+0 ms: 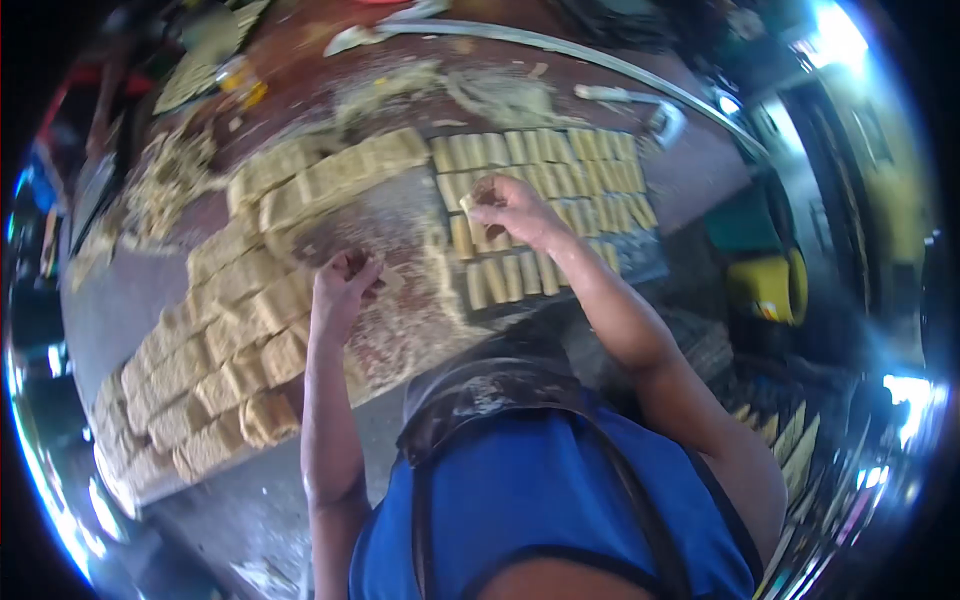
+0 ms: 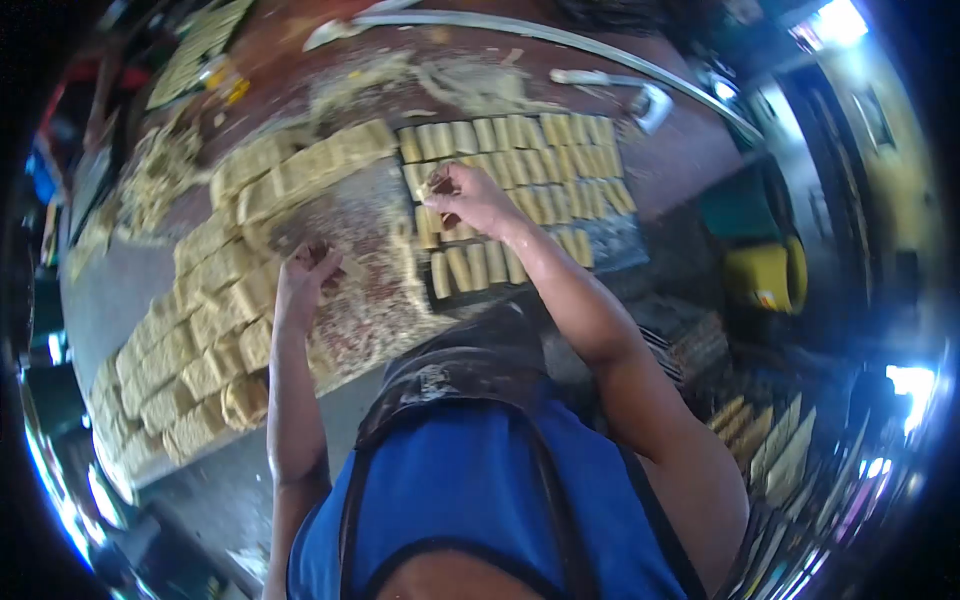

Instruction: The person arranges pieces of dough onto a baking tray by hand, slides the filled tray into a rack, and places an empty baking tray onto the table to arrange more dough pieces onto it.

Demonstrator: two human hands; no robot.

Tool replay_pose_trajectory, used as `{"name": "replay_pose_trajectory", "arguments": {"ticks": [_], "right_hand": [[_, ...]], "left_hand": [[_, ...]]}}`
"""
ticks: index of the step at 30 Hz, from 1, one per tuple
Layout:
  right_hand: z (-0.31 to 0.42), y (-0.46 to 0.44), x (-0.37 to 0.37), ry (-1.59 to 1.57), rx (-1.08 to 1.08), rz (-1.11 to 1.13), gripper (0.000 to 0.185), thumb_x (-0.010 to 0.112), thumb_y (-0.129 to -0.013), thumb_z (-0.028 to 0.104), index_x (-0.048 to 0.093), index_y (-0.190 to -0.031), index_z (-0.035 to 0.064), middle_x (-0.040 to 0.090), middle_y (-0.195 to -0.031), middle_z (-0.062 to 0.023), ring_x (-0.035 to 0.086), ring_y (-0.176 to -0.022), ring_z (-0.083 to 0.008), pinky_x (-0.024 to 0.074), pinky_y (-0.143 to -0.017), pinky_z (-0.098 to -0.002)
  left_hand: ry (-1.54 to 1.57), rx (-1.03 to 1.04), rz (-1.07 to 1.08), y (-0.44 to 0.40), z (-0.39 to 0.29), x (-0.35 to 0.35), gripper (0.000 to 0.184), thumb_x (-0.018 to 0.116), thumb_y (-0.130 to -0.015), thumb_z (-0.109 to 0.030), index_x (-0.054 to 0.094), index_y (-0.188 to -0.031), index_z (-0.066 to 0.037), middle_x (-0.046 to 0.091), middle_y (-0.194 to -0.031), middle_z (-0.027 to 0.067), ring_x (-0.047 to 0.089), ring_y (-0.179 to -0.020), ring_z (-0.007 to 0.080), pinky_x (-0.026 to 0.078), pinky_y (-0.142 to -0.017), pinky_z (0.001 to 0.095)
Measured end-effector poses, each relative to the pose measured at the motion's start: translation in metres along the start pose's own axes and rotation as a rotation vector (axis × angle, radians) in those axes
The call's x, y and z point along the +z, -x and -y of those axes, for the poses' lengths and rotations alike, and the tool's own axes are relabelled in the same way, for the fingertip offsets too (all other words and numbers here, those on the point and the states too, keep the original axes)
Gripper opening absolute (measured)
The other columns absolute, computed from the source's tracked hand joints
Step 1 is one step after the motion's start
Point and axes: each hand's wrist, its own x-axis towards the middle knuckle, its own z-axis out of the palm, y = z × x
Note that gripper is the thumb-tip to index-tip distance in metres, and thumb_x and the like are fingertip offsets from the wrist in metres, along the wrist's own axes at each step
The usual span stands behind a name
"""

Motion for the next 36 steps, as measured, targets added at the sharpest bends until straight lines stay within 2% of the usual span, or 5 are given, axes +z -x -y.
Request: {"name": "replay_pose_trajectory", "arguments": {"ticks": [5, 11, 14, 27, 36], "right_hand": [[-0.039, 0.082, -0.144, 0.283, 0.017, -0.412, 0.024, 0.074, -0.086, 0.016, 0.064, -0.103, 0.0017, 0.066, -0.083, -0.0045, 0.062, -0.071, -0.0104, 0.0509, -0.06, -0.0269], [-0.102, 0.162, -0.228, 0.332, 0.183, -0.52, 0.03, 0.075, -0.087, 0.023, 0.064, -0.1, -0.0009, 0.069, -0.085, -0.009, 0.065, -0.076, -0.0148, 0.0532, -0.068, -0.033], [-0.112, 0.173, -0.238, 0.4, 0.166, -0.534, 0.028, 0.076, -0.086, 0.023, 0.066, -0.097, -0.0006, 0.071, -0.086, -0.0134, 0.069, -0.078, -0.0219, 0.0544, -0.071, -0.0366], [-0.111, 0.164, -0.244, 0.754, -0.133, -0.442, 0.016, 0.07, -0.082, 0.013, 0.072, -0.09, 0.0, 0.069, -0.085, -0.0215, 0.069, -0.082, -0.038, 0.0547, -0.075, -0.0426], [-0.045, 0.059, -0.188, 0.737, -0.163, -0.354, 0.02, 0.068, -0.09, 0.017, 0.069, -0.099, -0.0015, 0.072, -0.083, -0.0119, 0.071, -0.075, -0.018, 0.0547, -0.069, -0.0312]], "left_hand": [[-0.079, -0.082, 0.279, -0.013, -0.023, 0.141, 0.033, 0.068, -0.093, -0.016, 0.062, -0.117, 0.006, 0.071, -0.097, 0.0134, 0.07, -0.079, 0.015, 0.057, -0.067, 0.0259], [-0.563, 0.628, 0.295, -0.017, 0.001, 0.33, 0.025, 0.07, -0.092, -0.025, 0.071, -0.11, -0.01, 0.074, -0.094, 0.0105, 0.072, -0.088, 0.0228, 0.059, -0.079, 0.0337], [-1.269, 0.843, 0.725, -0.009, 0.014, 0.38, 0.017, 0.071, -0.085, -0.021, 0.069, -0.1, -0.013, 0.071, -0.094, 0.0049, 0.067, -0.091, 0.0243, 0.049, -0.085, 0.0395], [-0.968, 0.856, 0.325, 0.008, 0.025, 0.372, 0.032, 0.078, -0.079, -0.025, 0.069, -0.108, -0.013, 0.068, -0.111, 0.0018, 0.061, -0.11, 0.0211, 0.04, -0.095, 0.0412], [-0.828, 0.557, -0.437, 0.037, 0.044, 0.169, 0.018, 0.072, -0.084, -0.018, 0.072, -0.101, -0.012, 0.071, -0.107, 0.0049, 0.065, -0.103, 0.0263, 0.041, -0.095, 0.0434]]}}
